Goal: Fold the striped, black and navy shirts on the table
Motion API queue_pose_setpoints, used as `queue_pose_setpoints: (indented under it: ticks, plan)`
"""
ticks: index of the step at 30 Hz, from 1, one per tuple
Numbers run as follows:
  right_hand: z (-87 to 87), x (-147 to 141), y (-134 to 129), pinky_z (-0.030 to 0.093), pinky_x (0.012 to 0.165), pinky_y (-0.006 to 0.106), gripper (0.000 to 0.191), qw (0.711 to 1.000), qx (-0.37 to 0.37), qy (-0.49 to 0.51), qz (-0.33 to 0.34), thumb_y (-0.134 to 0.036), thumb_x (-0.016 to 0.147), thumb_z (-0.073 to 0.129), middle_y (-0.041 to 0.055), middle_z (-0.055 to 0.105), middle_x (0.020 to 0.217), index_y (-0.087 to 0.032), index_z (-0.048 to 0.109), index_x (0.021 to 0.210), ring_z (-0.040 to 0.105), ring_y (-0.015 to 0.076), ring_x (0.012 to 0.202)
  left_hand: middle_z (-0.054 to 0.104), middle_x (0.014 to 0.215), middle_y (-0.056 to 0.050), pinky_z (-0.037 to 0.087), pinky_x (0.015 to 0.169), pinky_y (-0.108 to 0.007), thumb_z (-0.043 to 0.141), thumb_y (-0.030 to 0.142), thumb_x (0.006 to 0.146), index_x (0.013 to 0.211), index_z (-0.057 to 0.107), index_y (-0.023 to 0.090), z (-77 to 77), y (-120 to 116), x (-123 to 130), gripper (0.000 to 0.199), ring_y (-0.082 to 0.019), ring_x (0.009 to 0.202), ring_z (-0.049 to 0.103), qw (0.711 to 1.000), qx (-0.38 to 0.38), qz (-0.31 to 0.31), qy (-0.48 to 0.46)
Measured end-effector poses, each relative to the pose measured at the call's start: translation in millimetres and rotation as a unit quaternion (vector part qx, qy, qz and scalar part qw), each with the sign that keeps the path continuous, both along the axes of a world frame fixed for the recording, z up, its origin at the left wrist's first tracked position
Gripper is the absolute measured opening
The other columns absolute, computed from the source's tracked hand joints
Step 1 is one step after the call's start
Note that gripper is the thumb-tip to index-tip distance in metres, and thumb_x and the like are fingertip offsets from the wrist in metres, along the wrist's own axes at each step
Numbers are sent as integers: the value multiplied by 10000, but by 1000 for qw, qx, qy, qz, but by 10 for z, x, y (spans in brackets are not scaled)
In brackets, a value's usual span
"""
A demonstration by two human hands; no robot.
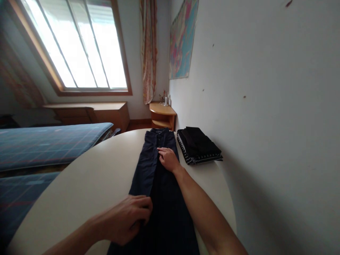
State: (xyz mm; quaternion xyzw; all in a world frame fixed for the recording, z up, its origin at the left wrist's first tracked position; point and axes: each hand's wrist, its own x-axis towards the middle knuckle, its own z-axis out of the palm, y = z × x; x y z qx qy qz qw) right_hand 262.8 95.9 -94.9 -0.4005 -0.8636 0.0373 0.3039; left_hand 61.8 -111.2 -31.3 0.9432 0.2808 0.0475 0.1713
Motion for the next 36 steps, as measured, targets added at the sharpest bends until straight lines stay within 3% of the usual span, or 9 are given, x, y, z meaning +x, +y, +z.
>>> queue_pose_setpoints:
  ticks: [8,13,18,23,27,29,31,33,36]
  plan:
    - [25,4,-9,382,1126,399,331,999,-29,-3,-19,-171,911,487,59,629,1353,-198,716,1148,561,204,1263,639,1035,22,474,723,-260,560,108,705,896,566,239,-134,-44,146,232,-155,891,612,999,4,-42,-18]
    - [1,9,-8,382,1126,384,313,999,-34,5,-20,-203,929,481,71,622,1361,-190,717,1134,554,199,1271,638,1080,42,481,792,-265,594,141,737,915,613,259,-204,-37,156,214,-150,896,600,998,15,-54,-42]
    - [27,24,-21,408,1090,368,270,997,-68,-33,-20,-209,881,553,92,631,1347,-174,718,1092,568,223,1257,650,1080,35,490,821,-228,631,129,747,886,677,254,-221,-25,157,192,-135,888,630,995,-22,-65,-75]
    - [231,32,-106,472,922,320,205,992,-82,-63,-72,-258,885,547,55,749,1102,-228,749,907,666,231,1062,677,1113,3,517,835,-207,621,125,830,923,713,237,-214,-96,183,173,-141,923,676,979,-136,-116,-101]
    - [317,41,-159,451,723,267,332,988,-97,-71,-96,-342,936,506,67,756,817,-213,703,702,695,201,798,678,1172,-15,526,838,-170,584,89,861,1060,697,229,-221,-133,227,268,-124,969,684,959,-199,-145,-138]
    - [309,43,-157,421,662,256,370,988,-101,-64,-100,-394,944,514,58,734,742,-211,675,666,677,184,721,673,1194,-6,515,915,-207,572,130,888,1094,689,256,-225,-73,213,269,-130,1009,670,974,-138,-100,-149]
    - [288,38,-134,406,642,249,347,989,-99,-53,-99,-418,943,531,45,725,735,-211,672,702,666,172,697,622,1311,-17,470,1040,-323,554,178,913,1164,666,289,-251,43,158,296,-181,1160,610,990,-36,-9,-139]
    - [276,22,-90,409,645,246,292,989,-100,-45,-96,-425,940,546,35,725,763,-213,676,785,665,167,704,455,1511,-57,377,1134,-474,562,221,916,1332,570,298,-311,176,79,423,-268,1375,434,988,45,91,-115]
    - [301,-43,12,431,661,248,203,987,-122,-48,-91,-401,928,574,24,733,821,-223,671,923,677,172,742,165,1647,-111,243,1177,-591,594,310,908,1531,326,263,-437,312,-20,680,-339,1506,143,978,71,182,-69]
